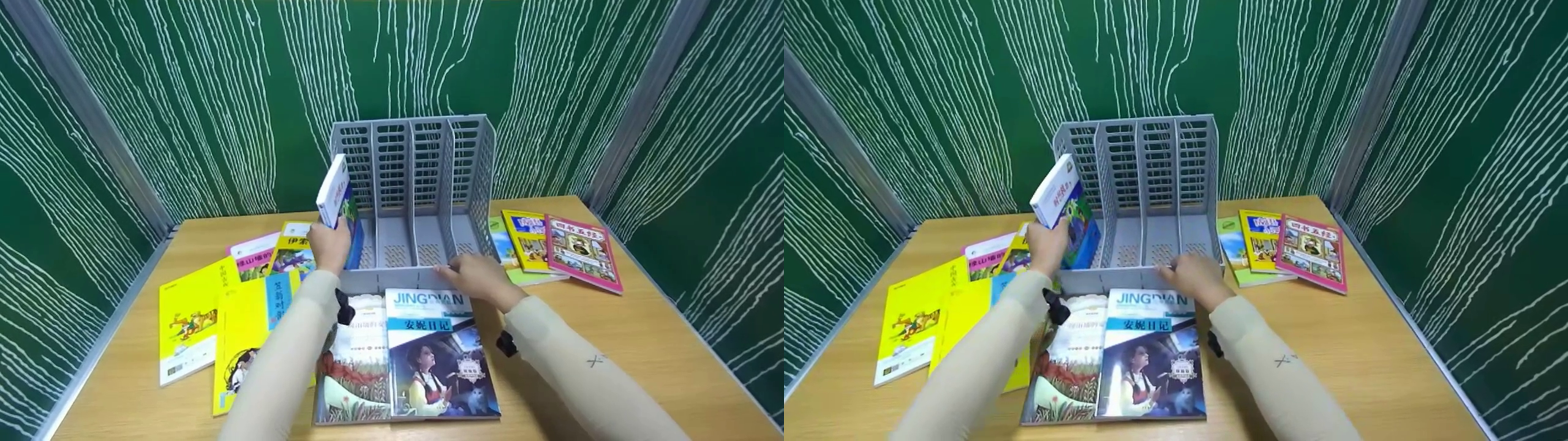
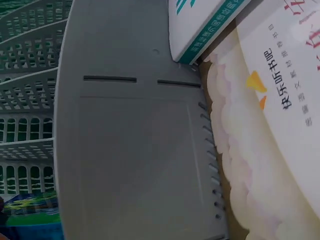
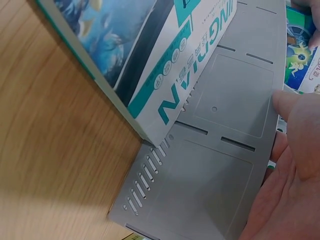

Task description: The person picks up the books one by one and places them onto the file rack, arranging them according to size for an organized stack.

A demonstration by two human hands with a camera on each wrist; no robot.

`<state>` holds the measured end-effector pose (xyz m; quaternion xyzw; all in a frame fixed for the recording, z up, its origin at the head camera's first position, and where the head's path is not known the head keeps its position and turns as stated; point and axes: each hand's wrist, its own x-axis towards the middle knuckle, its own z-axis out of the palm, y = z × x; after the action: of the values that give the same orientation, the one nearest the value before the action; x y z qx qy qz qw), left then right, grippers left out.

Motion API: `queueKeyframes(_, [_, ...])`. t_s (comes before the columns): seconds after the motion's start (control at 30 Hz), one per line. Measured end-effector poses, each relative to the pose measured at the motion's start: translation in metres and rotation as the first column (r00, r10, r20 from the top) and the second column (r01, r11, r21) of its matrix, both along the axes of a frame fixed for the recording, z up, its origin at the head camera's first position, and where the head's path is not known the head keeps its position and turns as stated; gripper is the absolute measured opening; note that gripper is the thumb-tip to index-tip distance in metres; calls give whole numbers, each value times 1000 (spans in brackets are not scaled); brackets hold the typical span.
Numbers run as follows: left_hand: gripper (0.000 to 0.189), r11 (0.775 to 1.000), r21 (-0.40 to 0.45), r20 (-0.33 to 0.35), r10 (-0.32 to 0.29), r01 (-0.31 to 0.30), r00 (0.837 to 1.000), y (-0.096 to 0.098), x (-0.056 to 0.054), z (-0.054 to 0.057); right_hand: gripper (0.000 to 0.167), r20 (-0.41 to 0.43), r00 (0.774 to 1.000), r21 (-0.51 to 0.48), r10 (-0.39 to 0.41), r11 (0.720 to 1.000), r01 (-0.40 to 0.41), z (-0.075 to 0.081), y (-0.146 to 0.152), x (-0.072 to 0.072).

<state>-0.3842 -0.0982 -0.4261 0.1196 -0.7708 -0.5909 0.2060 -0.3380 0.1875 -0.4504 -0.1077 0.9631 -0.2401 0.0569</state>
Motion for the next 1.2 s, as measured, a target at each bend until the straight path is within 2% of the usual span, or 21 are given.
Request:
queueKeyframes(0.2, [43, 989, -128, 91, -65, 76, 994, -15, 11, 14, 52, -21, 1000, 9, 0, 1000, 1, -3, 2, 1])
queueKeyframes(0.37, [43, 956, -258, 124, -106, 136, 986, -24, 21, 21, 51, -44, 999, 26, 14, 1000, -13, -3, 4, 3])
queueKeyframes(0.5, [42, 938, -312, 151, -110, 153, 982, -26, 26, 24, 51, -40, 999, 30, 6, 1000, -5, -3, 3, 2])
queueKeyframes(0.63, [39, 936, -322, 141, -102, 143, 985, -24, 24, 25, 54, -23, 1000, 25, -11, 1000, 12, -2, 2, 1])
queueKeyframes(0.9, [39, 942, -313, 131, -80, 118, 988, -20, 10, 24, 55, -22, 1000, 27, -9, 1000, 10, -2, 1, 0])
queueKeyframes(1.2, [41, 940, -321, 157, -69, 117, 985, -18, 4, 24, 58, -14, 1000, 20, -3, 1000, 4, -4, 0, -1])
